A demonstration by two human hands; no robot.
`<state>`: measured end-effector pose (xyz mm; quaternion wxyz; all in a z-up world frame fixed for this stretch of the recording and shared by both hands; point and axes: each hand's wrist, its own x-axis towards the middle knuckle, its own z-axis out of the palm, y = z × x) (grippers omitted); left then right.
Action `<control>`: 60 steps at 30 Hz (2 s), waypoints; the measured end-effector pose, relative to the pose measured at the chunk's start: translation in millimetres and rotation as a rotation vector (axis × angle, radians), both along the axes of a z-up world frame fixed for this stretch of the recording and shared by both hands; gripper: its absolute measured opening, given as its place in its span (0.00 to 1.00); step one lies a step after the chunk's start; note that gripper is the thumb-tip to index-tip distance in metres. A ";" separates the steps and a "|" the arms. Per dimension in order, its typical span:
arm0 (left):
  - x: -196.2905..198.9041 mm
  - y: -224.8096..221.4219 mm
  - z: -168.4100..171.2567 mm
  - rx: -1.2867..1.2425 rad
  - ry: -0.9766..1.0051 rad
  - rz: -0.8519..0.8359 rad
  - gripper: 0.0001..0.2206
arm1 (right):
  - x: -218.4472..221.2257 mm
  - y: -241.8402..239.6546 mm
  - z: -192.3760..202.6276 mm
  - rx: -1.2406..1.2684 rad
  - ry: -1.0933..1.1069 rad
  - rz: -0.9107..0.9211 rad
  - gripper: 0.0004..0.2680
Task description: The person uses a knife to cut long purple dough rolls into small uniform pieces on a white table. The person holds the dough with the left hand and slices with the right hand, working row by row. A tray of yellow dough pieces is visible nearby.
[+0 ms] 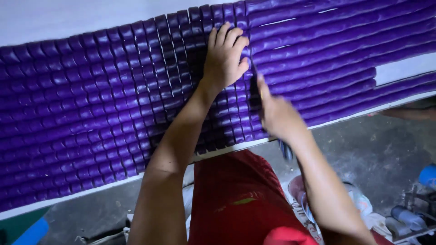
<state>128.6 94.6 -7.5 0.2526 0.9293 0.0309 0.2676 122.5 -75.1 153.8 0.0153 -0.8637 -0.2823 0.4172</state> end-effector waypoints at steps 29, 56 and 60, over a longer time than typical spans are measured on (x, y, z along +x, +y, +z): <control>-155.1 -167.8 1.1 -0.005 0.212 0.051 0.19 | -118.8 -176.3 42.1 -0.054 0.109 -0.004 0.19; 67.9 27.4 4.1 -0.090 -0.053 0.017 0.21 | 100.8 23.0 -91.0 0.239 -0.334 -0.091 0.35; 105.5 36.6 -26.8 -0.019 0.166 0.017 0.22 | 104.2 38.8 -59.9 0.076 -0.265 -0.040 0.36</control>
